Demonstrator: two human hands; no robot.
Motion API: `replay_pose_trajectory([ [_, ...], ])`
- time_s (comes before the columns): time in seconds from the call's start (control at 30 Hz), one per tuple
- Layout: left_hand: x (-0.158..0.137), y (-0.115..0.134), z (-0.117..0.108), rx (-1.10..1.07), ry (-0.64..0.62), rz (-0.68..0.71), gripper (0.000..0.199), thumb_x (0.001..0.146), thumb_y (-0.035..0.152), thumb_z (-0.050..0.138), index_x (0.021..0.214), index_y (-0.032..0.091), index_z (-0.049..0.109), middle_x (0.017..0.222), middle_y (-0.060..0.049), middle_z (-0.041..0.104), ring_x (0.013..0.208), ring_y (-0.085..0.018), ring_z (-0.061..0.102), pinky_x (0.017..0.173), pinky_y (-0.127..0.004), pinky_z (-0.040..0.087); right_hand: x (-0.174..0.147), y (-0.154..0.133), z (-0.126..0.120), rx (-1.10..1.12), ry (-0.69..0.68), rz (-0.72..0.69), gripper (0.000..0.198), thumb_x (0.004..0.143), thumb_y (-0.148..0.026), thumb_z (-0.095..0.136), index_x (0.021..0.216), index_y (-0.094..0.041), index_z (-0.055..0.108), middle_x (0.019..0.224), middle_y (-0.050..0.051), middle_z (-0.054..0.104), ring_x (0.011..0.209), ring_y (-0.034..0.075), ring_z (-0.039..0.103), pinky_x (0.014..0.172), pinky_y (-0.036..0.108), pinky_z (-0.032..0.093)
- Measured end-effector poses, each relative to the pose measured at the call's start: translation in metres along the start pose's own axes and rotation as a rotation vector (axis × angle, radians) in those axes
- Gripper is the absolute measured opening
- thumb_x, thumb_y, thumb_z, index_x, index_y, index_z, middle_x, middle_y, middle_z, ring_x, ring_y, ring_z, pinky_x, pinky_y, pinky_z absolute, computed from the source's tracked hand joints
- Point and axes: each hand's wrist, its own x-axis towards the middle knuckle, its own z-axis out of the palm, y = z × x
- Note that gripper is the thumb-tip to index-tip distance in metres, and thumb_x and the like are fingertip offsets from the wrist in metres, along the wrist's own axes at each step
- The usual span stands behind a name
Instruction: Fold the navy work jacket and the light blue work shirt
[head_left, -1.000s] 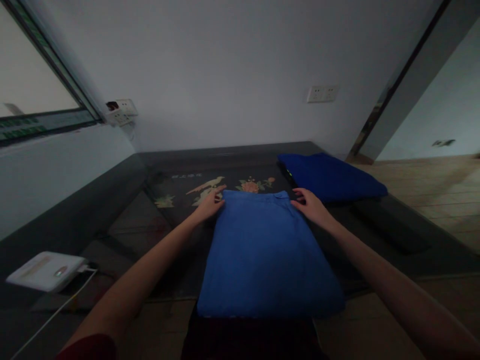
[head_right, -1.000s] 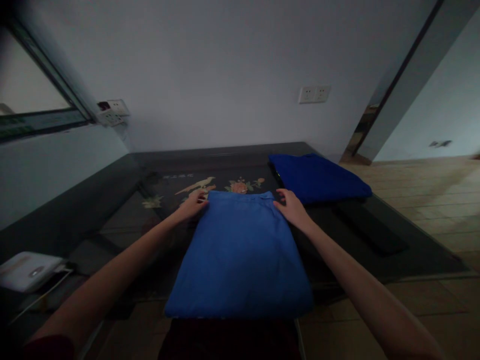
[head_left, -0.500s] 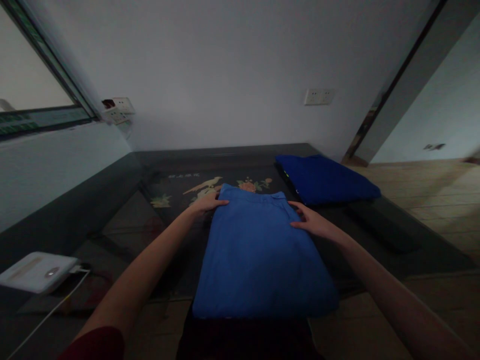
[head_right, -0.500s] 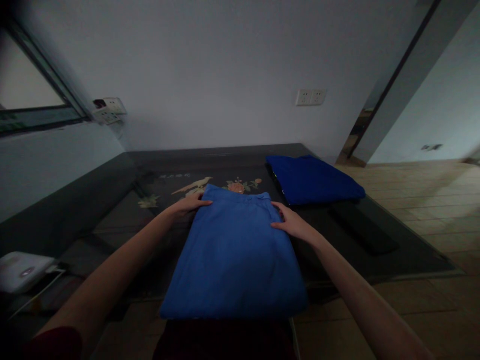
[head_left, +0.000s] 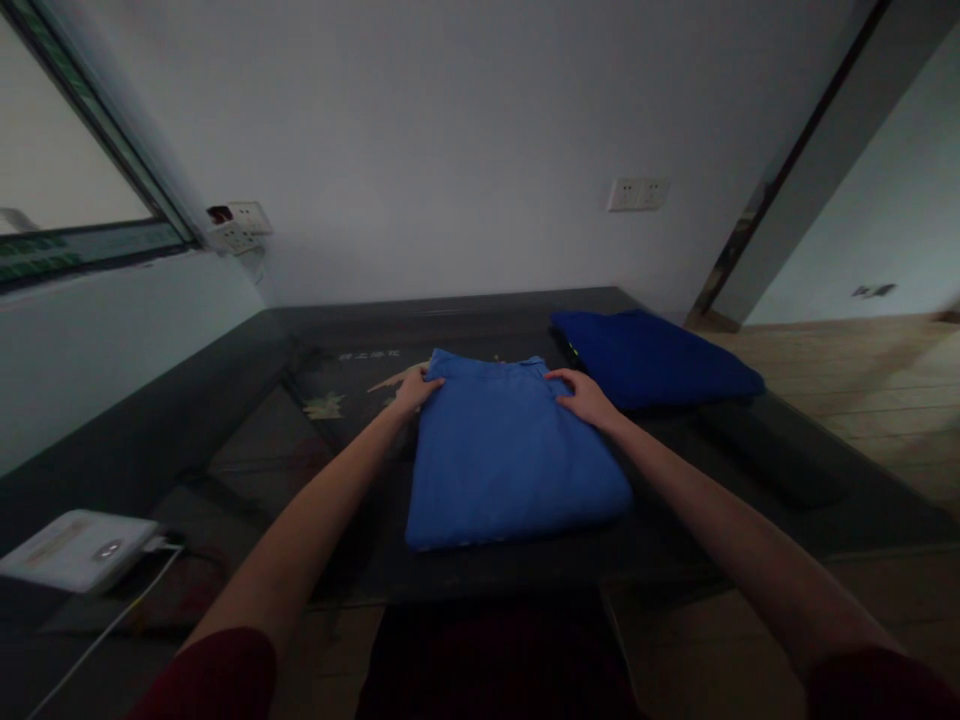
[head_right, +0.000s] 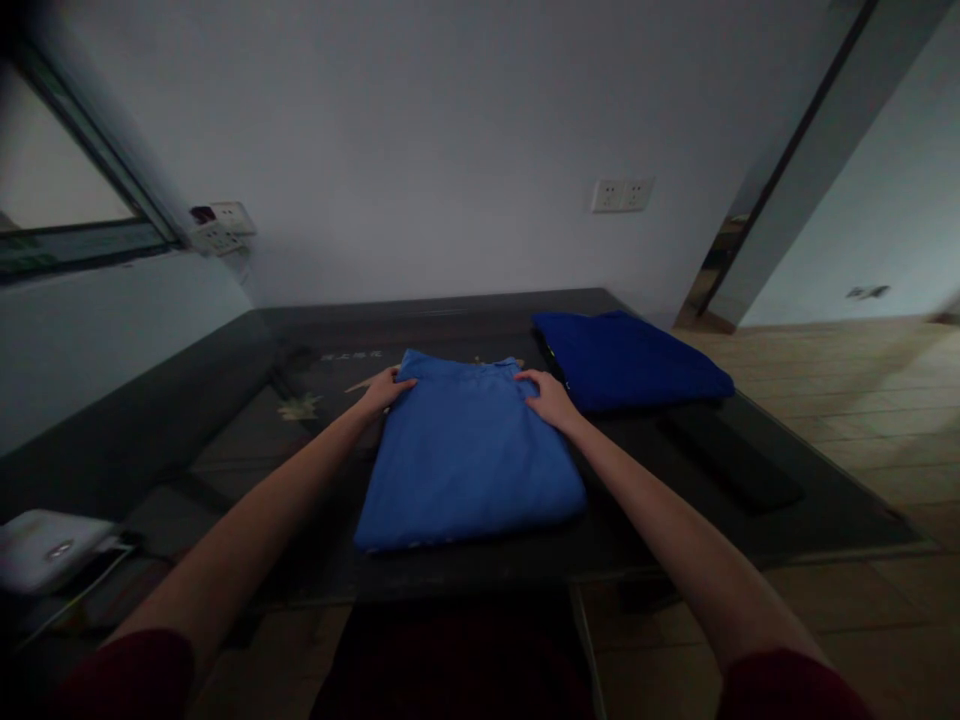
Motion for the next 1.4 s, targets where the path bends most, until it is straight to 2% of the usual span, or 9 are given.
replay_pose_trajectory([
  [0.17, 0.013, 0.003, -0.004, 0.135, 0.099, 0.012, 0.056, 0.08, 0.029, 0.065, 0.127, 0.012, 0.04, 0.118, -0.019, 0.061, 0.111, -0.027, 0.057, 0.094, -0.039, 0.044, 0.024, 0.001, 0.014, -0.166, -0.037, -0.041, 0.043, 0.073, -0.003, 0.05, 0.11, -0.017, 0.065, 0.114, 0.009, 0.061, 0.107, 0.022, 0.056, 0.098, 0.039, 0.041],
  [0.23, 0.01, 0.007, -0.005, 0.292, 0.173, 0.083, 0.058, 0.08, 0.028, 0.062, 0.131, 0.014, 0.038, 0.125, -0.019, 0.056, 0.119, -0.03, 0.051, 0.098, -0.044, 0.04, 0.022, -0.002, 0.012, -0.247, -0.053, -0.029, 0.042, 0.076, -0.005, 0.05, 0.114, -0.017, 0.063, 0.124, 0.012, 0.055, 0.114, 0.024, 0.052, 0.1, 0.041, 0.039],
  [0.33, -0.002, 0.02, -0.001, 0.481, 0.223, 0.269, 0.043, 0.084, 0.023, 0.052, 0.126, 0.019, 0.048, 0.131, -0.016, 0.05, 0.125, -0.032, 0.044, 0.101, -0.049, 0.035, 0.015, -0.019, 0.002, -0.352, -0.009, -0.055, 0.041, 0.083, -0.016, 0.051, 0.124, -0.018, 0.058, 0.142, 0.013, 0.04, 0.13, 0.03, 0.039, 0.104, 0.047, 0.035],
  [0.5, -0.042, 0.045, 0.02, 0.522, -0.109, 0.513, 0.029, 0.086, 0.032, 0.051, 0.11, 0.022, 0.063, 0.126, -0.009, 0.056, 0.121, -0.028, 0.047, 0.104, -0.045, 0.035, -0.006, -0.063, 0.006, -0.357, -0.058, -0.222, 0.048, 0.092, -0.036, 0.045, 0.136, -0.017, 0.049, 0.148, 0.013, 0.035, 0.138, 0.03, 0.028, 0.111, 0.049, 0.028],
  [0.63, -0.089, 0.038, 0.03, 0.525, -0.249, 0.613, 0.04, 0.09, 0.043, 0.045, 0.125, 0.026, 0.055, 0.135, -0.006, 0.052, 0.127, -0.025, 0.045, 0.108, -0.044, 0.032, -0.035, -0.068, 0.031, -0.351, -0.255, -0.163, 0.058, 0.093, -0.05, 0.039, 0.139, -0.015, 0.045, 0.148, 0.016, 0.036, 0.138, 0.032, 0.03, 0.108, 0.053, 0.031],
  [0.73, -0.114, 0.023, 0.028, 0.559, -0.235, 0.64, 0.048, 0.094, 0.048, 0.035, 0.138, 0.032, 0.043, 0.145, -0.003, 0.043, 0.135, -0.024, 0.035, 0.113, -0.048, 0.022, -0.05, -0.056, 0.042, -0.343, -0.269, -0.098, 0.063, 0.093, -0.055, 0.035, 0.142, -0.015, 0.041, 0.148, 0.017, 0.035, 0.138, 0.032, 0.03, 0.109, 0.054, 0.029],
  [0.83, -0.122, 0.013, 0.024, 0.58, -0.222, 0.648, 0.049, 0.095, 0.049, 0.029, 0.141, 0.035, 0.038, 0.149, 0.0, 0.037, 0.139, -0.023, 0.029, 0.115, -0.05, 0.016, -0.058, -0.049, 0.043, -0.328, -0.233, -0.125, 0.063, 0.094, -0.056, 0.029, 0.144, -0.018, 0.037, 0.15, 0.013, 0.032, 0.139, 0.028, 0.028, 0.111, 0.052, 0.027],
  [1.07, -0.117, 0.01, 0.019, 0.589, -0.218, 0.633, 0.05, 0.095, 0.05, 0.027, 0.142, 0.035, 0.036, 0.151, 0.0, 0.034, 0.14, -0.023, 0.027, 0.115, -0.05, 0.016, -0.066, -0.044, 0.031, -0.351, -0.222, -0.129, 0.067, 0.094, -0.058, 0.026, 0.144, -0.015, 0.037, 0.15, 0.013, 0.032, 0.139, 0.025, 0.027, 0.113, 0.047, 0.025],
  [1.4, -0.12, 0.013, 0.017, 0.603, -0.197, 0.634, 0.048, 0.095, 0.046, 0.031, 0.14, 0.032, 0.039, 0.149, -0.003, 0.038, 0.139, -0.023, 0.029, 0.115, -0.05, 0.018, -0.075, -0.027, 0.018, -0.329, -0.212, -0.068, 0.07, 0.093, -0.062, 0.023, 0.145, -0.016, 0.034, 0.151, 0.012, 0.03, 0.141, 0.025, 0.024, 0.112, 0.053, 0.023],
])
